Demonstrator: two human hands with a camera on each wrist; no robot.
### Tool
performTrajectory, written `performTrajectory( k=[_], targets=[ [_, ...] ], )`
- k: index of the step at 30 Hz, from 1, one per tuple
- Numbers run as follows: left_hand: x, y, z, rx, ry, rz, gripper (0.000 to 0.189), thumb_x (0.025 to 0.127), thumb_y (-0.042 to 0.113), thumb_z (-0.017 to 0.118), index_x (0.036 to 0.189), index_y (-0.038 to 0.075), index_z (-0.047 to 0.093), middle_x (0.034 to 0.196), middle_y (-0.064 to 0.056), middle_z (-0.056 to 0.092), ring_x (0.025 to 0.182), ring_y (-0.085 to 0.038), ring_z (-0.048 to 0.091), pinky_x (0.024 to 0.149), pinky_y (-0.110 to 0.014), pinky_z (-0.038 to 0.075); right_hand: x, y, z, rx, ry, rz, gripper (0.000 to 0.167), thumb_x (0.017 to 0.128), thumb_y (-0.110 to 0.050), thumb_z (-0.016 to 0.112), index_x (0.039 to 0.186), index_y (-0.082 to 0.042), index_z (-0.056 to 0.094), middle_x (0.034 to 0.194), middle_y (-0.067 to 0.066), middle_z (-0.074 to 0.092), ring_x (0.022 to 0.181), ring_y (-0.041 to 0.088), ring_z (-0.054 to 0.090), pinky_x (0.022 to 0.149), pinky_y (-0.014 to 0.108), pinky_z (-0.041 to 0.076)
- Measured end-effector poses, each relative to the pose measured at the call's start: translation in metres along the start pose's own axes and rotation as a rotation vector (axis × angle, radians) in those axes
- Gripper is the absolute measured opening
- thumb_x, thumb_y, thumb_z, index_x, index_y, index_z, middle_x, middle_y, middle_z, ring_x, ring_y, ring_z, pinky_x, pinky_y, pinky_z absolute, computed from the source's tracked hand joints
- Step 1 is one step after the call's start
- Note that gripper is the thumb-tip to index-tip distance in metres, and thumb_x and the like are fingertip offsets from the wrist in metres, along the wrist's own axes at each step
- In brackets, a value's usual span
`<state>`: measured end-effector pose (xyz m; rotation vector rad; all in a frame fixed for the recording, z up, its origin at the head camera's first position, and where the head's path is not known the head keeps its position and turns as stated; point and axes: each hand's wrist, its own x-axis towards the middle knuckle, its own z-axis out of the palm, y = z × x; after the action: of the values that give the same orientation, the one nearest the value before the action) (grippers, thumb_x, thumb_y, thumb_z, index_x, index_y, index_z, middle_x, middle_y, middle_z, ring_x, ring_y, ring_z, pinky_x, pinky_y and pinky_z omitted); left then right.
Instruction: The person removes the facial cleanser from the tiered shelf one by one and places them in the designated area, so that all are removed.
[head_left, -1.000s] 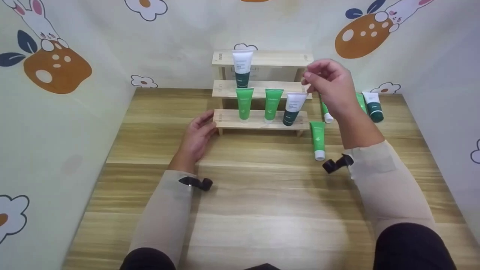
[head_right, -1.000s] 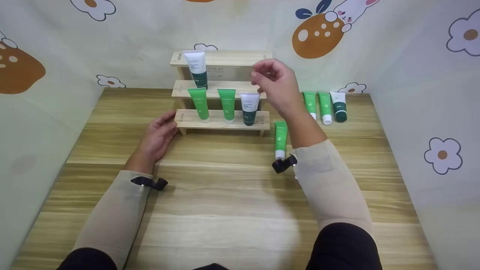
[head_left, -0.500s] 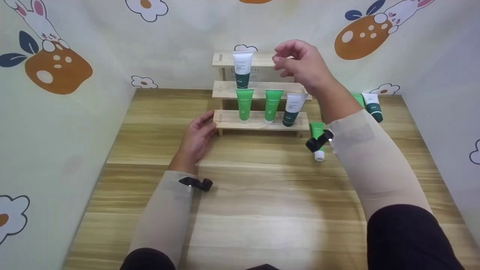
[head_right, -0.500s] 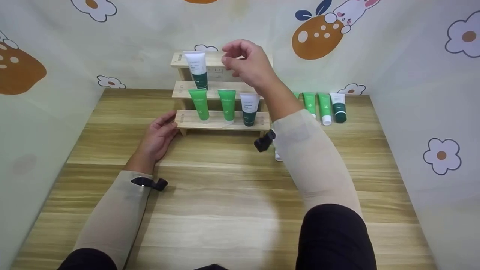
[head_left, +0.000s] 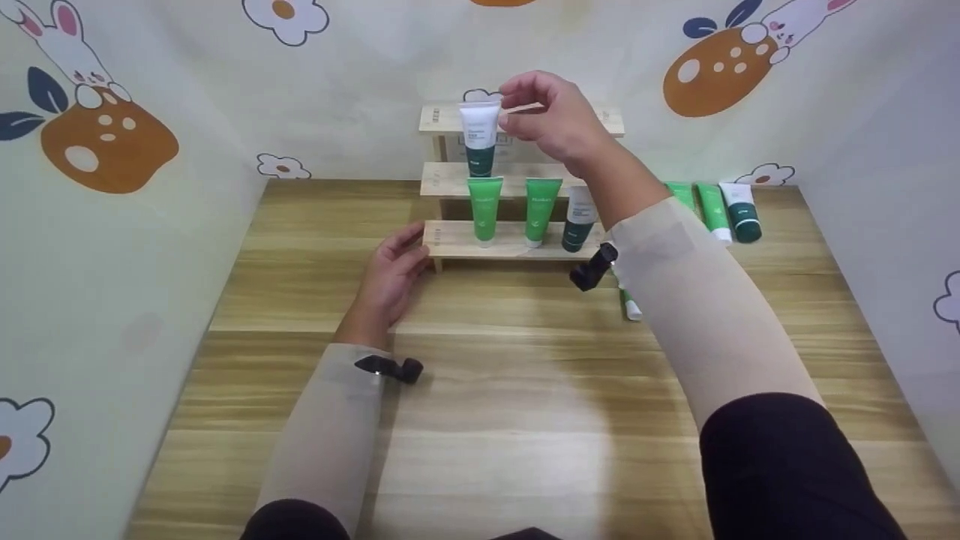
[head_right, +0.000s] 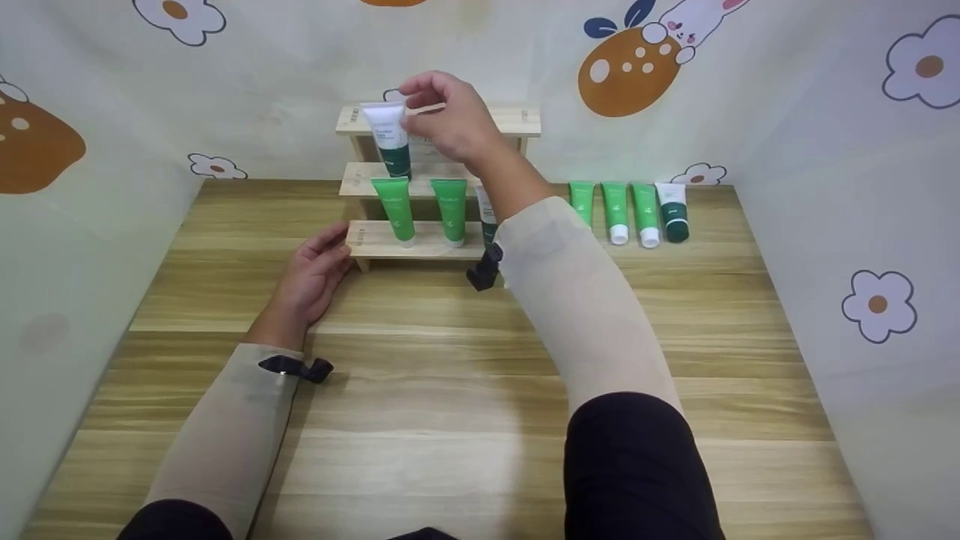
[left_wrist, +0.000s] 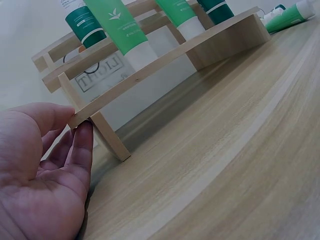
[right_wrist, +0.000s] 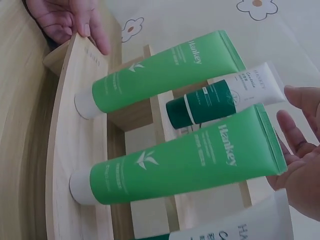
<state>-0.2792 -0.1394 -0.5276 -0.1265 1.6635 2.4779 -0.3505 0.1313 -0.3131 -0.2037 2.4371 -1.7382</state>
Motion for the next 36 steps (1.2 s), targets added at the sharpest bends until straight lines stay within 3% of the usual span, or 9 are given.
performTrajectory(
  k=[8, 18, 30, 36],
  targets=[
    [0.002, 0.001, -0.001, 0.017, -0.023, 0.009, 0.051, 0.105, -0.002, 0.06, 0.155, 0.001, 0.05, 0.165, -0.012, 0.049, 0.14, -0.021, 0.058, 0.113, -0.029, 0.053, 0.007, 0.002, 0.008, -0.049, -0.02, -0.011, 0.032, 0.102, -0.011, 0.072, 0.132, -0.021, 0.07, 0.138, 0.002, 0.066, 0.127, 0.02, 0.066, 0.111, 0.033, 0.057],
    [0.002, 0.001, 0.001, 0.006, -0.018, -0.008, 0.051, 0.105, -0.003, 0.059, 0.155, 0.003, 0.05, 0.167, -0.01, 0.047, 0.147, -0.025, 0.053, 0.124, -0.038, 0.047, 0.007, 0.0, 0.007, -0.064, 0.036, 0.044, 0.026, 0.101, -0.005, 0.071, 0.122, -0.02, 0.067, 0.129, 0.001, 0.065, 0.123, 0.021, 0.063, 0.103, 0.034, 0.061],
    [0.002, 0.001, 0.0, 0.0, -0.022, 0.001, 0.052, 0.104, -0.003, 0.059, 0.155, 0.002, 0.049, 0.167, -0.011, 0.047, 0.142, -0.023, 0.057, 0.115, -0.032, 0.053, -0.009, 0.014, -0.028, -0.056, 0.105, 0.099, 0.029, 0.101, -0.015, 0.074, 0.128, -0.023, 0.066, 0.131, -0.001, 0.062, 0.127, 0.02, 0.06, 0.107, 0.031, 0.06],
    [0.003, -0.001, -0.002, -0.013, -0.021, 0.009, 0.053, 0.104, -0.005, 0.06, 0.156, 0.001, 0.05, 0.165, -0.013, 0.047, 0.139, -0.021, 0.058, 0.11, -0.028, 0.055, -0.019, 0.028, -0.053, -0.037, 0.146, 0.099, 0.029, 0.101, -0.018, 0.075, 0.128, -0.022, 0.066, 0.127, -0.001, 0.063, 0.116, 0.024, 0.065, 0.093, 0.03, 0.062]
  ],
)
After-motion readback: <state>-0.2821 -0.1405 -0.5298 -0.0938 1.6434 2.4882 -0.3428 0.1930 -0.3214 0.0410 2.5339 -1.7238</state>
